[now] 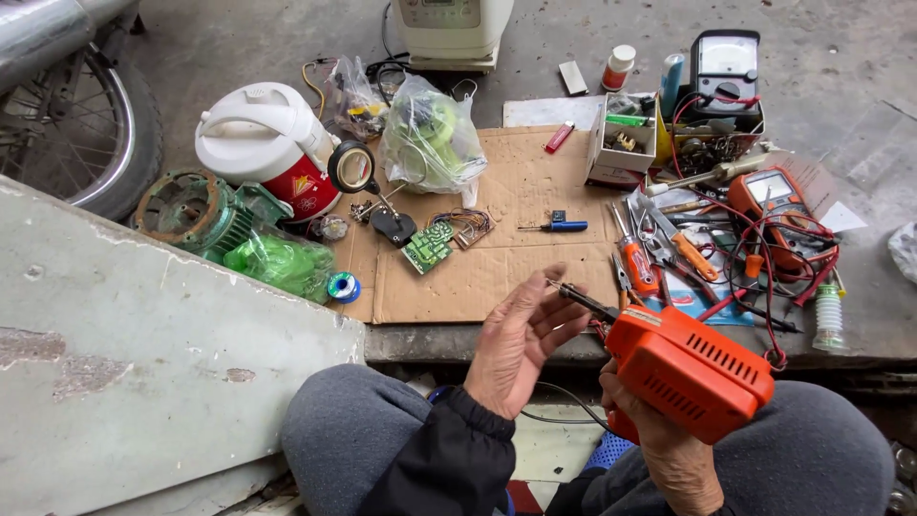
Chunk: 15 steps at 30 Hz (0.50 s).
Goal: The person sits on the floor and uses a soldering iron and pliers to work on a small electronic component. They repeatedly heat the component with the soldering iron and adjust it with pliers, then briefly reach into a box of parts.
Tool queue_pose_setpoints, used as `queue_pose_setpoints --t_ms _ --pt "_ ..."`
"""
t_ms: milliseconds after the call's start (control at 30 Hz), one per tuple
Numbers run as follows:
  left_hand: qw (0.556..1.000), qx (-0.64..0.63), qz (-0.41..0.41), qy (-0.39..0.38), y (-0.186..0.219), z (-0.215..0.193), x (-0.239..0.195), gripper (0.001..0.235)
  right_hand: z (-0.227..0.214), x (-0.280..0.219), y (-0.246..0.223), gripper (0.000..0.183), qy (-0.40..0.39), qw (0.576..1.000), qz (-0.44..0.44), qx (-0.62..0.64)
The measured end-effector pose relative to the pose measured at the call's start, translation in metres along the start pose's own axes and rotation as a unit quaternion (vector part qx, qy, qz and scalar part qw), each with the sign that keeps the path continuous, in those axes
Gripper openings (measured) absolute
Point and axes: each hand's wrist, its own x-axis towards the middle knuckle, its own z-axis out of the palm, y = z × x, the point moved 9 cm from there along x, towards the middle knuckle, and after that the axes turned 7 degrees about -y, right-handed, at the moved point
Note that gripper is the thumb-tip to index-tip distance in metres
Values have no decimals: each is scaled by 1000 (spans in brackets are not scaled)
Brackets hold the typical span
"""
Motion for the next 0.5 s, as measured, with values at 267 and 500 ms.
queue_pose_setpoints --t_ms 267,500 --pt "958 42 32 283 44 -87 -55 47 -79 -20 73 110 26 980 -162 -114" --pt "951 82 13 298 34 -92 -50 40 -152 -171 209 106 32 977 -158 -139"
